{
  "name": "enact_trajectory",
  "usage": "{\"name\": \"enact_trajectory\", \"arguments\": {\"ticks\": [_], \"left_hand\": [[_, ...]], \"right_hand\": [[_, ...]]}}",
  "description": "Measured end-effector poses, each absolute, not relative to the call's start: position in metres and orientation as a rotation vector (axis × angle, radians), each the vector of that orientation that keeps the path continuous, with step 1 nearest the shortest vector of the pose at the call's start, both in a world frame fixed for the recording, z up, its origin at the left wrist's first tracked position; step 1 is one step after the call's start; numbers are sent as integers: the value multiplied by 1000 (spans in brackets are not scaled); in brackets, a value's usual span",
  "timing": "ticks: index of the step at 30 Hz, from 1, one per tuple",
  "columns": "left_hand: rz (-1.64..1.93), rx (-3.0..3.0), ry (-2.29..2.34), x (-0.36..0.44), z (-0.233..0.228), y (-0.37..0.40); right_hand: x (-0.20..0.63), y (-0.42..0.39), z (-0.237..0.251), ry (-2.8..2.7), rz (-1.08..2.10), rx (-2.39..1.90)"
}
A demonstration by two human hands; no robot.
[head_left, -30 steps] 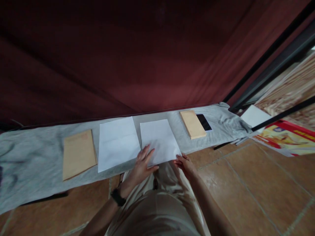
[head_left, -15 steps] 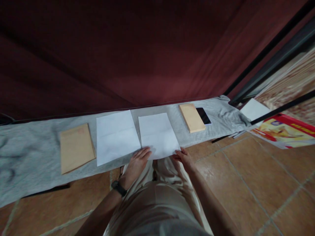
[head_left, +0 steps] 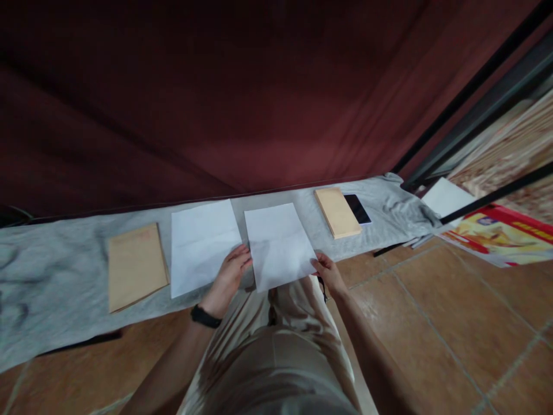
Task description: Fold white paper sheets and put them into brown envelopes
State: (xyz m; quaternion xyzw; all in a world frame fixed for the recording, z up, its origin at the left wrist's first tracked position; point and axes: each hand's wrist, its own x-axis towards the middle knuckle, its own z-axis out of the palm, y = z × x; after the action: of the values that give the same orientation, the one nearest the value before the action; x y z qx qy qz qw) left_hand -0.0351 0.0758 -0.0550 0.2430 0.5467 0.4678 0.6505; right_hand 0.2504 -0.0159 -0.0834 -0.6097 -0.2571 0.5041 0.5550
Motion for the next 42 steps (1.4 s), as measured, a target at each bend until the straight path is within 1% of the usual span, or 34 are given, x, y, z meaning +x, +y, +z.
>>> {"name": "enact_trajectory", "arguments": {"ticks": [4,8,14,19,24,28,32,38,42], "left_hand": [[1025,532,1295,-25,-52,93],[920,625,1322,-19,-53,106],[813,716,1291,-3,-48,111],[895,768,1277,3,-36,99],[919,879,1135,-7,-16,90],[929,889,1140,-16,-9,87],[952,874,1175,-22,-14,90],[1006,894,1354,-18,-38,101],[1048,916,1456,-17,-54,105]], "right_hand": [[247,-17,-84,-685,1213,-1367],[247,-28,-84,-701,1322,-1296],[251,-41,-68,-856,1439,-1231],[255,-42,-60,-907,1459,-1238],[257,-35,-57,-753,1368,-1332],[248,-27,-54,-761,1405,-1271],[239,-22,-59,-725,1366,-1260],[236,-14,-67,-606,1236,-1329],[241,-16,-68,-673,1247,-1354]]}}
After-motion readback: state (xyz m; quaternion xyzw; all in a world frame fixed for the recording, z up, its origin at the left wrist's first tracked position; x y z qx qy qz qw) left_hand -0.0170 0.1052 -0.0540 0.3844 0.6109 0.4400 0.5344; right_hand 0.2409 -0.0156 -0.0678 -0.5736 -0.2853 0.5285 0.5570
